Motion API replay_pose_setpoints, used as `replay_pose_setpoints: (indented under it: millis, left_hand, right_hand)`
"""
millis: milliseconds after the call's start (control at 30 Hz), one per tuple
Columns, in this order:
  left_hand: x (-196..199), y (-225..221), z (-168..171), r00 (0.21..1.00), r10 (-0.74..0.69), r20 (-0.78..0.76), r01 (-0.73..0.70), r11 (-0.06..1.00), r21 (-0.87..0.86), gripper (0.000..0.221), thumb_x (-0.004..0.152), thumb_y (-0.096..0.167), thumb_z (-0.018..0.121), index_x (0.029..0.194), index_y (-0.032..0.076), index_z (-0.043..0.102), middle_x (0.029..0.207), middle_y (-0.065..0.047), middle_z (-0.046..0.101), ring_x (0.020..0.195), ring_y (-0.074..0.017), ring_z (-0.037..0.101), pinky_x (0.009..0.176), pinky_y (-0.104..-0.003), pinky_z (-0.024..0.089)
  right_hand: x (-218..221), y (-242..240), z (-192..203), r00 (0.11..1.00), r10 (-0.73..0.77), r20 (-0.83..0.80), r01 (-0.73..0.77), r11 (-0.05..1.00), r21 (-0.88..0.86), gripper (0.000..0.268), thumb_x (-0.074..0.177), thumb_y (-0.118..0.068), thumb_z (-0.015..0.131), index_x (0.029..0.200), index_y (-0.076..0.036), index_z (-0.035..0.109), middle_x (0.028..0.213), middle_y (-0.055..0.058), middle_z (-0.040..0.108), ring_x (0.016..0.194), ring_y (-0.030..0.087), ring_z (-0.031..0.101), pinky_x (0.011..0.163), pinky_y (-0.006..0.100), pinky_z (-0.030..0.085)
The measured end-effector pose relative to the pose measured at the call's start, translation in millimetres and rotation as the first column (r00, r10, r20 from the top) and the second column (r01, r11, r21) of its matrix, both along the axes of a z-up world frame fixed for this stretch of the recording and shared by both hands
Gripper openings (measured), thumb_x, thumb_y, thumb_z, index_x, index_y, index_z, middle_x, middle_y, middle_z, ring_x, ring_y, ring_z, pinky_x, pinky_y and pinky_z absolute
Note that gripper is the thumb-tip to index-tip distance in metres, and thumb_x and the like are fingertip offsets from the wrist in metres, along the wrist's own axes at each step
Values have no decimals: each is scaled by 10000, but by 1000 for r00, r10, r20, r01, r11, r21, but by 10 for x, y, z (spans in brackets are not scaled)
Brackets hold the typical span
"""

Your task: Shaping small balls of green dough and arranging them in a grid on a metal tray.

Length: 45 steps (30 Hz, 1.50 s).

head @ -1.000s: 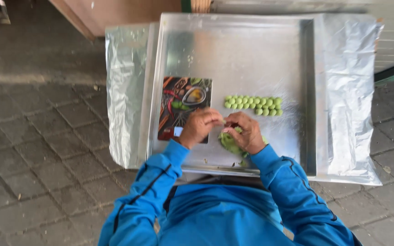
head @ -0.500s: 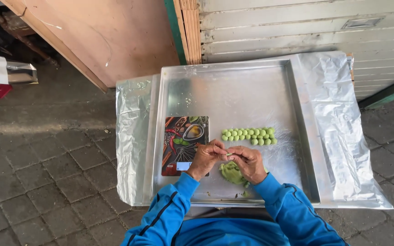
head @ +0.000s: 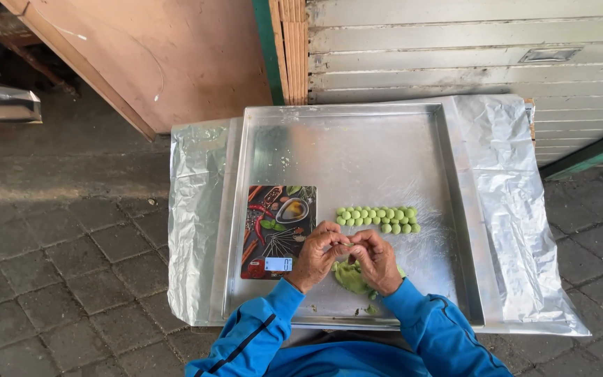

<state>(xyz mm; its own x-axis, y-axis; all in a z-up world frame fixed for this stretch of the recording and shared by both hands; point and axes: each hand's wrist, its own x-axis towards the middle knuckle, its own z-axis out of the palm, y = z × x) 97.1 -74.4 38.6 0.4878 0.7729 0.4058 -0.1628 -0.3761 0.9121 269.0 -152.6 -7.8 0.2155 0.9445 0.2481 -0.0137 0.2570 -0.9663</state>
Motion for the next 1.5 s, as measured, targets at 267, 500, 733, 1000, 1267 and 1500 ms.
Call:
replay_pose_setpoints:
  millis: [267,500,733,1000,1267,1500]
  left_hand:
    - [-89,41,250,997,-48,64,59,982,-178,144,936,186,823,946,42,820,850,-97,694,710,-118,626,692,-287,546]
    - [-67,40,237,990,-75,123,122,890,-440,137,907,143,846,932,22,786,763,-37,702,695,-28,586,643,-196,538]
    - [-78,-9,195,980,-182,80,199,908,-368,265,1010,229,743,906,-10,792,905,-127,725,774,-87,577,664,-272,543]
    - [-48,-85,372,918,-321,233,393,819,-418,319,994,280,752,935,-34,764,955,-143,721,844,-127,614,731,-271,507]
    - [-2,-19,-157,985,-157,67,167,970,-178,359,882,300,876,988,-6,721,861,-105,674,818,-141,604,693,-297,470]
    - [-28,-60,239,997,78,-22,-73,978,194,205,959,214,777,1064,39,795,903,-84,686,830,-218,691,749,-338,570]
  right_hand:
    - [-150,50,355,999,-45,10,45,997,-58,258,838,-34,852,1047,48,726,935,164,745,734,156,713,581,283,628]
    - [-5,14,289,961,-189,200,177,981,75,298,891,-25,778,1183,-5,725,883,140,820,712,159,752,643,306,627]
    - [-26,28,650,861,-307,405,151,915,375,358,829,-144,853,1172,-62,790,868,77,764,733,234,592,700,368,563]
    - [-65,4,811,873,-240,425,21,889,457,127,986,-204,686,972,-112,772,873,61,638,789,285,604,740,429,559]
    - [-55,52,606,947,-107,303,26,966,259,358,1070,-280,500,844,-79,691,767,94,718,622,241,621,600,396,540]
    - [-146,27,878,983,-19,180,-15,983,185,375,1083,-324,526,905,-50,711,791,105,709,775,137,573,661,395,544]
